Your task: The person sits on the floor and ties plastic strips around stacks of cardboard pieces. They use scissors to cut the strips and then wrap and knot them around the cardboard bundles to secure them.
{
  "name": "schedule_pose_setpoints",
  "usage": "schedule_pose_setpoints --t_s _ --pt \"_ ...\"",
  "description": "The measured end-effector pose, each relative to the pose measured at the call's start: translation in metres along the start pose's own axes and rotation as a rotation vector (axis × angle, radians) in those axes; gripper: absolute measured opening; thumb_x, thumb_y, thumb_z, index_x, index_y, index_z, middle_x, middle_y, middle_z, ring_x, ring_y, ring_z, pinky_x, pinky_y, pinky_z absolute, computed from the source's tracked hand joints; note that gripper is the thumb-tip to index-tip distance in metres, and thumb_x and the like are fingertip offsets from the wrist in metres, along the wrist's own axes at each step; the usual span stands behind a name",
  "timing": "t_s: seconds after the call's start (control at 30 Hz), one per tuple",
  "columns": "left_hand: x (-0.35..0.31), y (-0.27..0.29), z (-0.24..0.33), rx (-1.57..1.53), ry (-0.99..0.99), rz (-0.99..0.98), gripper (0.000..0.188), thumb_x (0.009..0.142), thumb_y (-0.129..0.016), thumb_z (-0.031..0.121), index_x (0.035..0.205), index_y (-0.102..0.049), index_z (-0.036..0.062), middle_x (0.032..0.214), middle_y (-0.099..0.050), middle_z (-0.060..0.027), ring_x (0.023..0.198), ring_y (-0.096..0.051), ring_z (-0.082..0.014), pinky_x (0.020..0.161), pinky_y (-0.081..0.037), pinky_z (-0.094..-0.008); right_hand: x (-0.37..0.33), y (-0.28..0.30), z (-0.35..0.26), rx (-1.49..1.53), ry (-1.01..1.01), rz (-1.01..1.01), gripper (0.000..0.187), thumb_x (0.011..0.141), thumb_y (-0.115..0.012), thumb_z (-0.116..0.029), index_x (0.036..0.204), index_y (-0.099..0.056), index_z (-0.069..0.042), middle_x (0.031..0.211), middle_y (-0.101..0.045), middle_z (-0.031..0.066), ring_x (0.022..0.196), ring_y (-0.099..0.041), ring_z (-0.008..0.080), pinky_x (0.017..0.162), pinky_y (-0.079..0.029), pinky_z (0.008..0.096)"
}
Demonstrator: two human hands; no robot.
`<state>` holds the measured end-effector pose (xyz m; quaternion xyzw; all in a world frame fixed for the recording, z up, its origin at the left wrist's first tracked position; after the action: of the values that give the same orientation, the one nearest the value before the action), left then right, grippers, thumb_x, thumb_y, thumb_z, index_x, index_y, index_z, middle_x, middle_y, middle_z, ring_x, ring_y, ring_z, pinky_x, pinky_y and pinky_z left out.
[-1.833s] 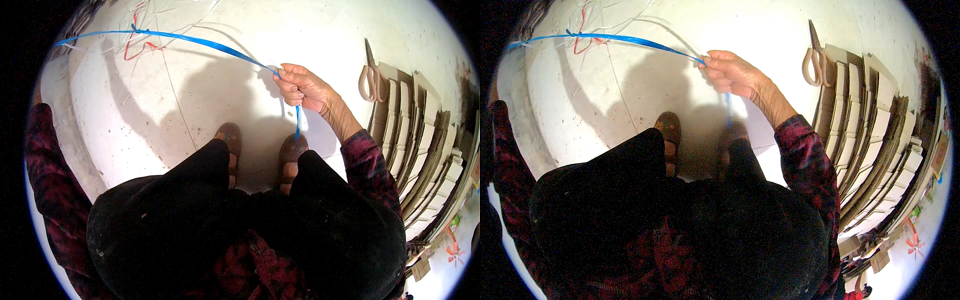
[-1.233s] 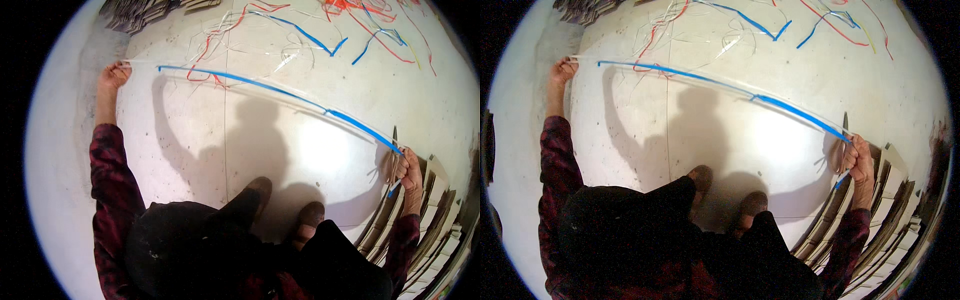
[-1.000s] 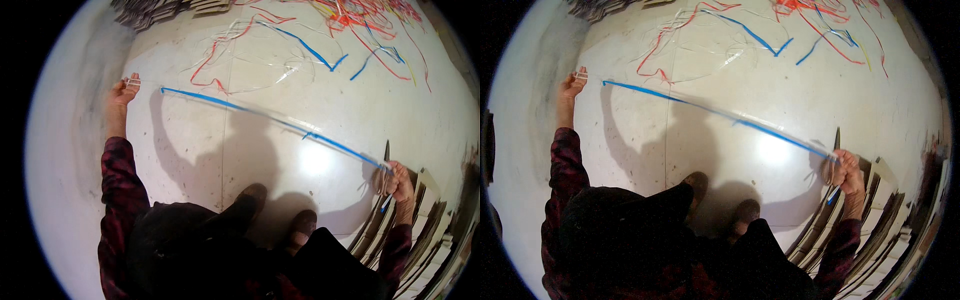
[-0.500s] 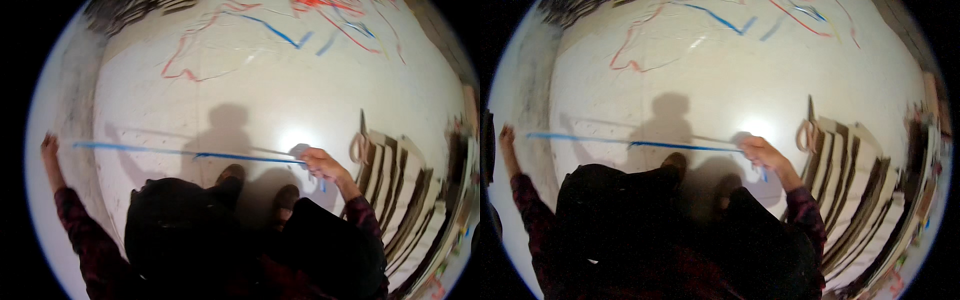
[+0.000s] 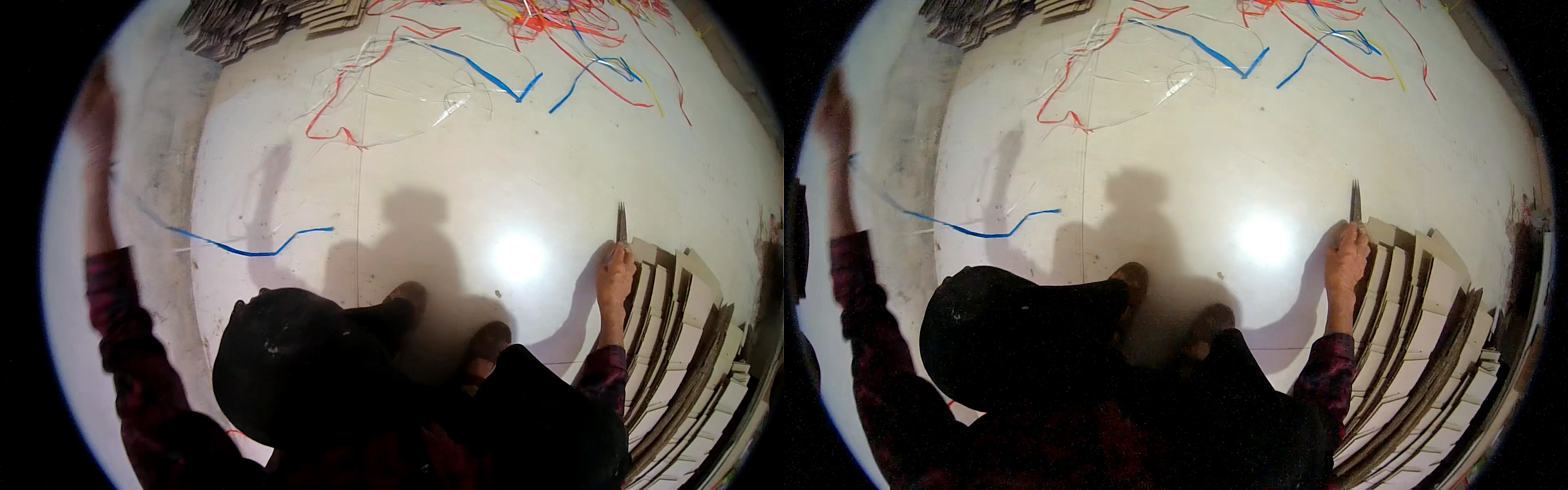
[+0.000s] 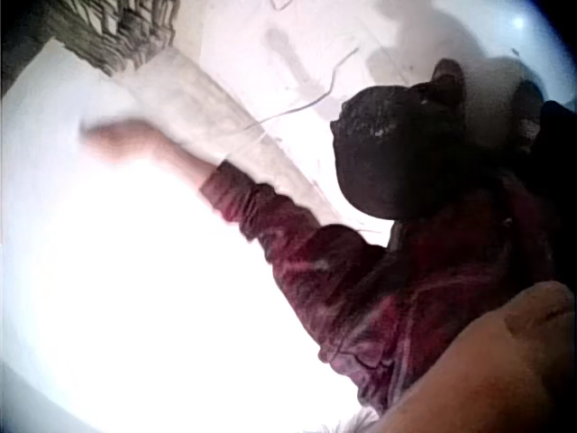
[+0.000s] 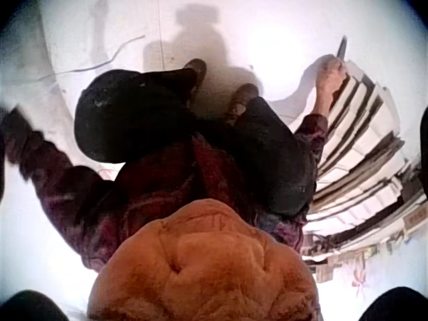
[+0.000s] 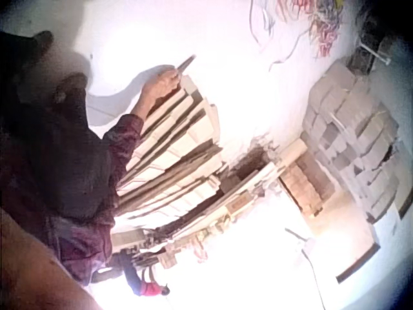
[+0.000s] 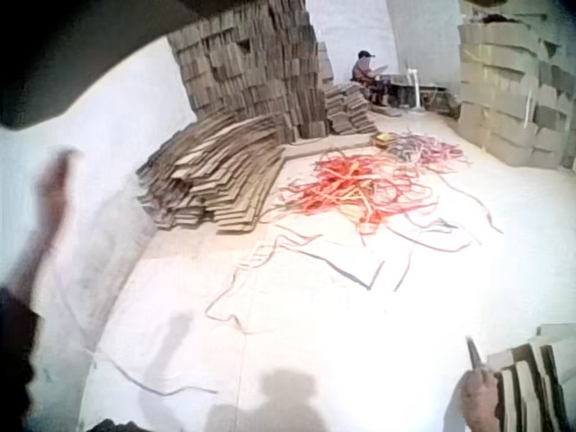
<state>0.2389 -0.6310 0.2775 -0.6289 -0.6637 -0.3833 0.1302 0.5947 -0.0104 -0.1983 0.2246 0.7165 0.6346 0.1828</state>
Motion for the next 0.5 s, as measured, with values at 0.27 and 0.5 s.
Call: schedule_pose_setpoints --t_s 0.27,0.5 --pt "-0.079 -0.022 0.438 -1.439 0.405 -0.580 0.019 0.093 -0.048 0.006 0.104 -0.061 -0.0014 0.082 -0.059 -0.0080 0.073 -0.056 -0.0152 0.068 -0.046 -0.0283 -0.001 -0.008 0.044 0.046 -0.094 -0.127 0.071 0.082 -0.061 -0.002 0.143 -0.027 -0.008 0.115 -0.054 0.0219 0.106 -0.054 0.0376 0.086 -0.047 0.0442" --pt "-0.114 -0.002 0.502 -2.082 1.428 -1.217 0.022 0.097 -0.045 0.015 0.116 -0.055 0.0072 0.063 -0.041 0.0030 0.051 -0.031 -0.0036 0.043 -0.025 -0.0183 -0.006 0.009 -0.011 0.967 -0.321 -0.337 0.084 0.082 -0.068 -0.021 0.146 -0.018 -0.001 0.102 -0.059 0.0182 0.089 -0.063 0.0259 0.071 -0.055 0.0389"
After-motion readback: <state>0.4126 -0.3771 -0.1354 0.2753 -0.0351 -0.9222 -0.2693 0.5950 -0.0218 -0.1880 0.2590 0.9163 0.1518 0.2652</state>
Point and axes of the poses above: each hand's wrist, its own x-axis towards the middle knuckle, its own y-axis out of the back of the hand, z = x × y, the point moved 4 cm from there along x, towards the middle knuckle
